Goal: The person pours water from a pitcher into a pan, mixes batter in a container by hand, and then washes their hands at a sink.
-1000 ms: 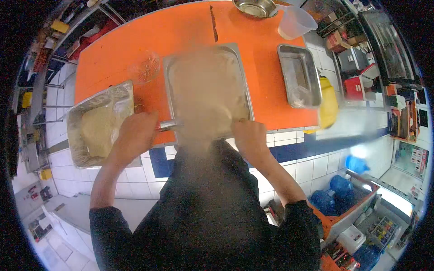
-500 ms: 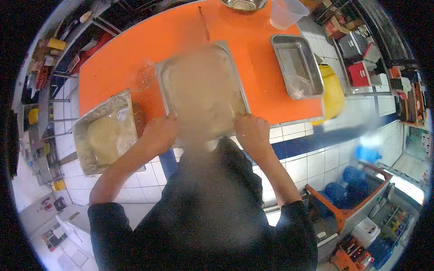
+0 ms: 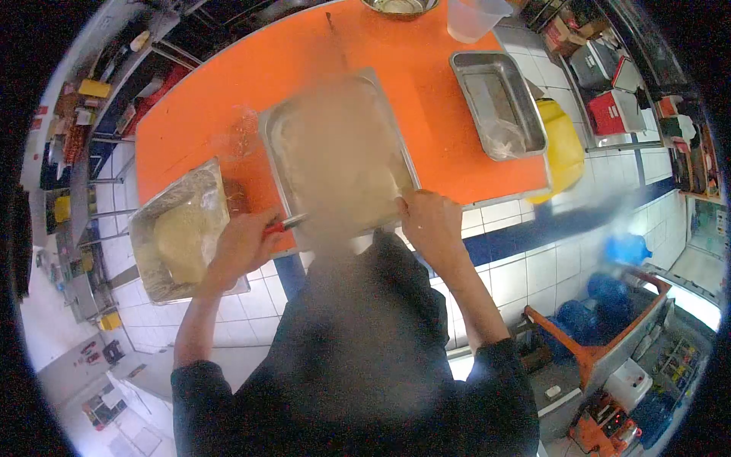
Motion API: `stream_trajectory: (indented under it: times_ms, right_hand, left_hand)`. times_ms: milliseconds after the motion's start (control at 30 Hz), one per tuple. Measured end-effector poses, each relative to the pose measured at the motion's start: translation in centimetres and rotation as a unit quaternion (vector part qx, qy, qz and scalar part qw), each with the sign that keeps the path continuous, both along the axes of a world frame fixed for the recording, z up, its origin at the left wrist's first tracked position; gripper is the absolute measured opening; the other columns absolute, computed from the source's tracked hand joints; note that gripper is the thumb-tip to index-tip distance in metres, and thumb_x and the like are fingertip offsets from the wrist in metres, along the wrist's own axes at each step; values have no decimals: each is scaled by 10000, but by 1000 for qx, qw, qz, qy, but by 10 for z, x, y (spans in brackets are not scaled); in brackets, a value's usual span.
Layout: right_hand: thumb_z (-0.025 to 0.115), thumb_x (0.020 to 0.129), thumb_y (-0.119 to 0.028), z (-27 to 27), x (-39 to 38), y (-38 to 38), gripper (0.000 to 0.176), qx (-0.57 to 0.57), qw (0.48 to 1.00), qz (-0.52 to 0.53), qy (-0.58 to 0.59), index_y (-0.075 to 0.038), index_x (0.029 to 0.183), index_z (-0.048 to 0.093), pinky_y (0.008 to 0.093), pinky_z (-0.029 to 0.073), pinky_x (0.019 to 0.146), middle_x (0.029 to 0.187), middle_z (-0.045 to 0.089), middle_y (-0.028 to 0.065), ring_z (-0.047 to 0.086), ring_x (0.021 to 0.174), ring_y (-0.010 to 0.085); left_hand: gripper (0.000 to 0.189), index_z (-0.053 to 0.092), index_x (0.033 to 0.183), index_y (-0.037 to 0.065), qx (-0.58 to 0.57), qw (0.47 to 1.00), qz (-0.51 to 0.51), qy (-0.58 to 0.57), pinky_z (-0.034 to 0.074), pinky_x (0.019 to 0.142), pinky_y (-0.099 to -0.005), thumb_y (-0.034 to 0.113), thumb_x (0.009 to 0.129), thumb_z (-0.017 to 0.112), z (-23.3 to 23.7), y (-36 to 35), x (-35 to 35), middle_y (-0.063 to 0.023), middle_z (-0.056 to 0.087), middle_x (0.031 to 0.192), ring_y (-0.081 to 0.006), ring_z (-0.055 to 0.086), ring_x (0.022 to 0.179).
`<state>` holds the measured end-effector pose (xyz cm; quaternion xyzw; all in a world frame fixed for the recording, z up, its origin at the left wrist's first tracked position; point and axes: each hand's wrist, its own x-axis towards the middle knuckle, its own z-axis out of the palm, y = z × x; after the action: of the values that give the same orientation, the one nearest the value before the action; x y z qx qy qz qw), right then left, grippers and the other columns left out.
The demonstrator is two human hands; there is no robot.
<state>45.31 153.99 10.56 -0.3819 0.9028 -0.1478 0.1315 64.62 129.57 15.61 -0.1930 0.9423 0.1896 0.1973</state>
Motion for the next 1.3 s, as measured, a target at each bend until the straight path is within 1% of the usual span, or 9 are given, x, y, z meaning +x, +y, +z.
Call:
stream_trajectory:
  times_ms: [167, 233, 333, 467, 533, 933, 1100, 1200, 1300]
  right_hand:
    - [586, 874, -250, 6, 1, 4, 203, -24, 1000, -17, -6, -63, 815, 637, 473, 508, 616, 744, 650, 148, 648, 704, 359]
    - [589, 873, -247, 7, 1, 5, 196, -13, 1000, -16, -9, -65, 813, 634, 470, 507, 604, 731, 646, 147, 646, 696, 362]
    - [588, 872, -243, 9, 5, 6, 191, -31, 999, -24, -8, -66, 818, 633, 476, 504, 599, 728, 644, 148, 644, 687, 367]
    - [581, 874, -243, 6, 8, 9, 191, -34, 999, -33, -21, -66, 821, 630, 477, 504, 605, 734, 645, 148, 643, 693, 369]
    - [569, 878, -250, 9, 10, 11, 201, -39, 998, -36, -20, -65, 824, 627, 477, 505, 605, 739, 644, 148, 642, 699, 371]
    - [551, 849, -259, 2, 23, -28, 178, -15, 995, 93, -19, -112, 819, 648, 454, 502, 608, 775, 661, 119, 647, 693, 328]
    - [566, 813, -217, -39, 17, -40, 135, -2, 980, 166, 109, -109, 770, 635, 403, 506, 534, 743, 662, 80, 657, 660, 290]
    - [576, 803, -217, -29, 13, -35, 138, 68, 989, 92, 96, -105, 748, 635, 400, 505, 526, 668, 642, 89, 653, 619, 302]
    - [570, 823, -223, -32, 11, -31, 169, -2, 994, 45, 103, -91, 737, 633, 419, 509, 541, 631, 631, 122, 647, 599, 325]
  left_hand:
    - [189, 558, 978, 96, -10, 998, 22, 59, 454, 662, -487, 193, 826, 612, 51, 0, 0, -181, 618, 797, -404, 598, 791]
    - [180, 569, 986, 94, -79, 991, 18, 106, 476, 670, -463, 148, 818, 607, 63, 8, -3, -145, 606, 859, -376, 606, 781]
    - [310, 593, 1097, 133, -176, 979, -77, 74, 503, 634, -420, 60, 796, 583, 51, 21, 0, -110, 550, 895, -318, 625, 779]
    - [364, 577, 1141, 125, -172, 974, -126, 75, 509, 643, -437, 67, 782, 585, 24, 31, 11, -132, 533, 920, -321, 626, 823]
    - [347, 556, 1166, 117, -121, 990, -78, -12, 511, 667, -459, 101, 819, 576, 29, 35, 12, -175, 521, 915, -347, 621, 816]
    - [290, 493, 1200, 108, 33, 995, 46, -88, 487, 760, -513, 190, 923, 506, 24, -2, 12, -255, 519, 1008, -437, 589, 880]
    - [354, 503, 1248, 133, -33, 992, 14, -120, 486, 803, -507, 147, 895, 504, 11, 8, 4, -273, 496, 1048, -442, 579, 915]
    - [390, 526, 1252, 140, -90, 993, 14, -77, 490, 811, -496, 102, 864, 507, 12, 18, 2, -281, 481, 1070, -438, 572, 930]
    - [425, 544, 1252, 152, -95, 993, 34, -68, 493, 815, -487, 59, 841, 496, 17, 16, -3, -277, 507, 1047, -432, 565, 943]
